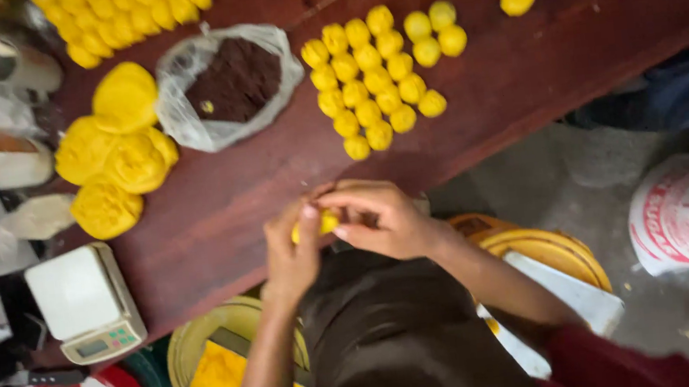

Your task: Portioning yellow dough, adding chocolate or bean filling, and rolling them into balls on a production table.

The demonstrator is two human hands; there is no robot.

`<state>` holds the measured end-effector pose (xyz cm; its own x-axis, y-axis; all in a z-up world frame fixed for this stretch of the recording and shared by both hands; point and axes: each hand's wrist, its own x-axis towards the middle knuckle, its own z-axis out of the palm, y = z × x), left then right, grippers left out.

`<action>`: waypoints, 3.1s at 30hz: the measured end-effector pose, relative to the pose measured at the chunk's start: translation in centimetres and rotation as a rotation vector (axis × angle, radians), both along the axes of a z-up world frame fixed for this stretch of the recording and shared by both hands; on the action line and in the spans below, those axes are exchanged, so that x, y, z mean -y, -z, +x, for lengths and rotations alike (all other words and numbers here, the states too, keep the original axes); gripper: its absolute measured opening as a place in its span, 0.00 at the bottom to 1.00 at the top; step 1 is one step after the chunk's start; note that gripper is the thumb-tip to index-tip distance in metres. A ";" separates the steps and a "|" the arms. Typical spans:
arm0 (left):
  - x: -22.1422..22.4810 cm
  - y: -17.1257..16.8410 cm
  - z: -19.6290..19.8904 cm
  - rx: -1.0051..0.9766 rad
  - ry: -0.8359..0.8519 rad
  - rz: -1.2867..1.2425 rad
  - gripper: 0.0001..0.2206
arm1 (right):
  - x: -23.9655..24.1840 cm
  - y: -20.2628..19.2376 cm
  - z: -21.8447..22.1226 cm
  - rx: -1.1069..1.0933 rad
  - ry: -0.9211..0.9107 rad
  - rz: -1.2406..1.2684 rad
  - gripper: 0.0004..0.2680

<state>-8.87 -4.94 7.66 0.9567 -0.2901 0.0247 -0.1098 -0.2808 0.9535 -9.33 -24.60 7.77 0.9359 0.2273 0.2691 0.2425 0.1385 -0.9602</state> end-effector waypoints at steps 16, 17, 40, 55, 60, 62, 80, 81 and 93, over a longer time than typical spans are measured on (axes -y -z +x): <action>-9.8 2.0 -2.4 0.002 0.023 -0.494 0.23 | -12.5 -3.5 -4.4 0.080 0.128 -0.393 0.10; -10.1 1.6 -2.5 -0.006 -0.017 -0.602 0.26 | -14.2 -3.4 -4.7 0.190 0.153 -0.400 0.12; -5.5 3.0 -2.1 -0.239 0.009 -0.635 0.31 | -12.5 -1.1 -6.6 -0.042 0.265 -0.298 0.19; 7.3 5.5 -0.6 0.229 0.383 0.235 0.19 | 6.6 13.3 -7.3 -0.611 -0.101 0.235 0.12; 10.6 6.2 1.1 0.298 0.232 0.422 0.23 | 9.1 9.3 -2.8 -0.221 0.108 -0.157 0.12; 10.9 7.1 2.3 0.305 0.296 0.636 0.30 | 9.0 10.2 -1.9 -0.070 0.234 -0.534 0.12; 2.1 5.4 -1.8 0.113 -0.144 0.302 0.17 | 6.2 8.1 -0.2 -0.050 0.204 -0.660 0.08; 1.4 5.5 -1.1 0.122 -0.136 0.282 0.17 | 5.3 8.5 0.3 -0.043 0.217 -0.678 0.08; -12.8 7.5 5.3 0.159 -0.098 0.036 0.13 | -2.3 9.5 0.8 -0.054 0.572 -1.003 0.10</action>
